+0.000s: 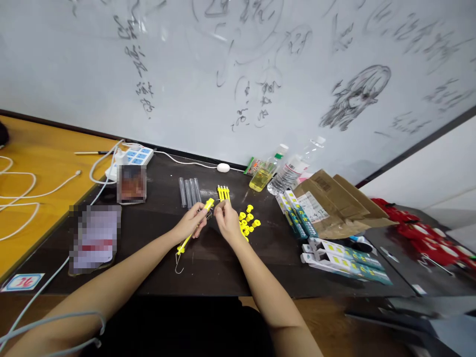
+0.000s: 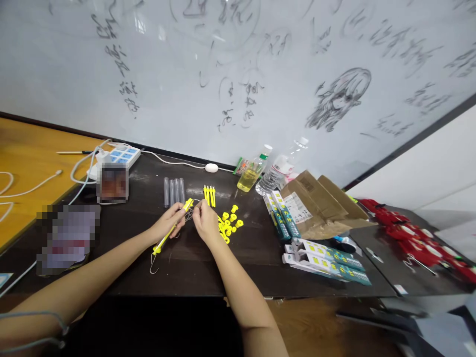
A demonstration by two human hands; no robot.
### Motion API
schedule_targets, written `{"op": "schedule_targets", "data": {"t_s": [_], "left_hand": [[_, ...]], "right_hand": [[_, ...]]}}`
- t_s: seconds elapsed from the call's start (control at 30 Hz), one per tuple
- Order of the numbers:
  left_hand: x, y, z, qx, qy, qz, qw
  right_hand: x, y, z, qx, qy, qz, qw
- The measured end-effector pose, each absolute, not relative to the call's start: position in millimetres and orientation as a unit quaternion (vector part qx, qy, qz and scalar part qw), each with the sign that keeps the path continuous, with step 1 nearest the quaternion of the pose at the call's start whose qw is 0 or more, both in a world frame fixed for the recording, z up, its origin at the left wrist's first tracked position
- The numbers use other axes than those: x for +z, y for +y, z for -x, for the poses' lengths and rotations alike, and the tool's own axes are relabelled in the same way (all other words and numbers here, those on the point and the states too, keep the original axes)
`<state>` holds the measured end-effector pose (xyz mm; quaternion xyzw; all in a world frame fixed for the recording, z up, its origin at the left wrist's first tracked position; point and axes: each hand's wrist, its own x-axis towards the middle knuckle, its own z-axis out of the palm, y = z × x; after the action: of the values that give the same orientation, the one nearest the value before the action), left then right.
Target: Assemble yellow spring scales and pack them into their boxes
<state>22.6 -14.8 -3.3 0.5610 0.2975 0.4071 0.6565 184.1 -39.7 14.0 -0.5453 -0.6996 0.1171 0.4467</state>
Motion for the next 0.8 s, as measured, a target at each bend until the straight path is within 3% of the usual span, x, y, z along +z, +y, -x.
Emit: {"op": "schedule_targets", "data": {"t_s": [0.17, 0.4, 0.53, 0.8], "left_hand": [[-1.2, -7.7, -15.5, 0.455, 0.315, -0.525, 0.646], [7.9, -22.1, -22.8, 0.395, 0.257, -0.505, 0.723], [9.2, -20.8, -20.4, 0.375, 0.260, -0.523, 0.720], [0.3, -20.1, -18.7, 0.328, 0.247, -0.607, 0.680]], "right_hand": [[13.7, -38.2, -189.2, 0.218, -0.631, 0.512, 0.541], [8.8, -33.0, -184.4, 0.326, -0.606, 0.483, 0.542], [10.3, -31.2, -187.0, 0.410, -0.558, 0.478, 0.540], [18.3, -31.7, -187.6, 0.439, -0.586, 0.453, 0.508]]}}
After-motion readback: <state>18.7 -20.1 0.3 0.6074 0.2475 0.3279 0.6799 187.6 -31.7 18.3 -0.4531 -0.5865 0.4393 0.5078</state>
